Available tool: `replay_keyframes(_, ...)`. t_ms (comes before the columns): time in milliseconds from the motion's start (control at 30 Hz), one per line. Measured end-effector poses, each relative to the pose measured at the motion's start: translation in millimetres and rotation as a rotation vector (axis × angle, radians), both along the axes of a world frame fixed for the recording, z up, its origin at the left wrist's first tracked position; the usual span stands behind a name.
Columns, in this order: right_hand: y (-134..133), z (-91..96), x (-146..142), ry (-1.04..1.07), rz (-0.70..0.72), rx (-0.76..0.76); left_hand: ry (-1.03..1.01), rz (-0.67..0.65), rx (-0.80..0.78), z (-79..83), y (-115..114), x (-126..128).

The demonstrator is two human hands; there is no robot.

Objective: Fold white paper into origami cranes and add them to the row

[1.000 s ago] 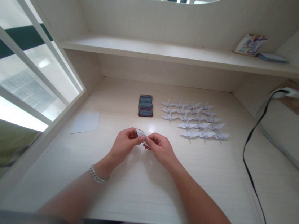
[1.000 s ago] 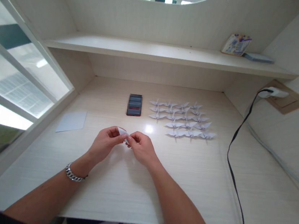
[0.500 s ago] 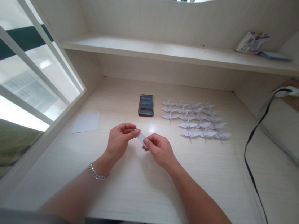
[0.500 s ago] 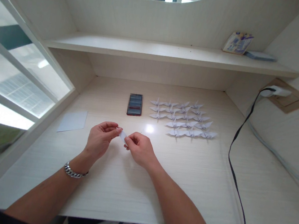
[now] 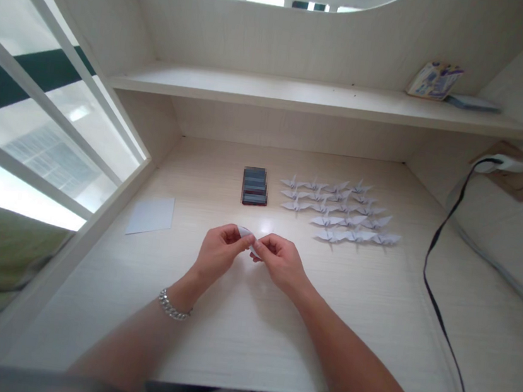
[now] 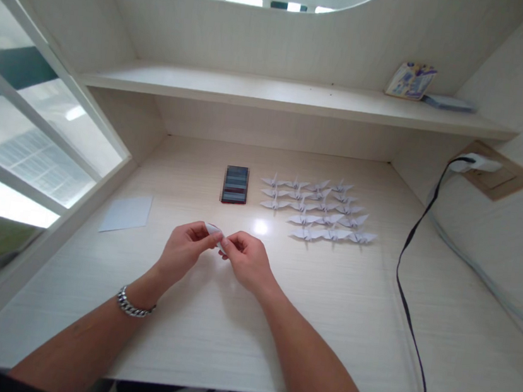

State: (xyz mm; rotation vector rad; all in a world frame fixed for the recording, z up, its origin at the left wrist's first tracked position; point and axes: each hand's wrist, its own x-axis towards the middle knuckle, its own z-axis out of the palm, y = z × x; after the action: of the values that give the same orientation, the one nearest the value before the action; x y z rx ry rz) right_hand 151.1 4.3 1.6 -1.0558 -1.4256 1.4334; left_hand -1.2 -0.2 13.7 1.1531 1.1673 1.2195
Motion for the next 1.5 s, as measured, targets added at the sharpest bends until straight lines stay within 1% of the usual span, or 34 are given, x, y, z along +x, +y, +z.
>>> replay_keyframes(33,-0.5,0.4,-0.9,-0.002,0.013,0.002,0.015,0.010,-0.002,-0.8,0.5,-0.8)
replay_keyframes(67,-0.9,0.6,-1.8,0.001,0.027,0.000,0.010,0.051,-0.005,-1.8,2.2,-3.5)
replay_keyframes(133,-0.7,0.3,-3.1,0.023,0.040,-0.017,-0.061,0.167,-0.015,-4.1,7.5,-11.9)
replay_keyframes(200,0.6,-0.9,-3.5,0.063,0.021,-0.048,-0.156,0.308,0.001,-5.7,11.9,-18.6)
replay_keyframes(233,1.5,-1.5,-3.4,0.086,-0.002,-0.065,-0.179,0.342,0.005,-6.1,12.7,-19.6)
replay_keyframes(267,2.4,-2.0,-3.2,0.107,-0.030,-0.083,-0.173,0.327,-0.004,-6.2,12.3,-18.7)
replay_keyframes(333,3.8,-2.3,-2.4,0.137,-0.089,-0.111,-0.132,0.188,-0.023,-5.9,8.3,-11.9)
replay_keyframes(400,4.5,-1.9,-1.7,0.147,-0.124,-0.126,-0.088,0.049,0.009,-5.3,2.6,-2.5)
replay_keyframes(433,4.5,-1.6,-1.5,0.144,-0.126,-0.133,-0.066,0.014,0.032,-5.1,0.2,1.4)
replay_keyframes(467,4.5,-1.6,-1.3,0.138,-0.118,-0.142,-0.037,0.006,0.041,-5.3,-1.6,4.0)
replay_keyframes(533,4.4,-2.0,-1.1,0.106,-0.072,-0.166,-0.002,0.047,0.048,-6.3,-2.8,5.1)
replay_keyframes(633,4.7,-3.1,-0.9,0.055,-0.030,-0.152,-0.011,0.065,0.014,-9.0,-0.6,1.0)
replay_keyframes(767,5.6,-1.8,-0.5,0.091,-0.125,-0.055,-0.055,0.024,-0.035,-10.7,1.2,-1.6)
replay_keyframes(867,6.6,0.3,0.4,0.101,-0.148,-0.058,-0.057,0.004,-0.062,-9.3,0.5,-0.6)
replay_keyframes(1133,10.1,1.2,5.5,0.181,-0.064,-0.186,-0.045,-0.080,-0.065,-4.3,-0.9,-0.9)
replay_keyframes(1300,11.0,0.8,9.2,0.145,-0.010,-0.196,-0.014,-0.110,-0.054,-3.9,-1.9,-1.5)
replay_keyframes(1500,10.4,2.6,14.0,0.139,0.030,-0.167,0.023,-0.188,-0.055,-0.2,-2.6,-4.8)
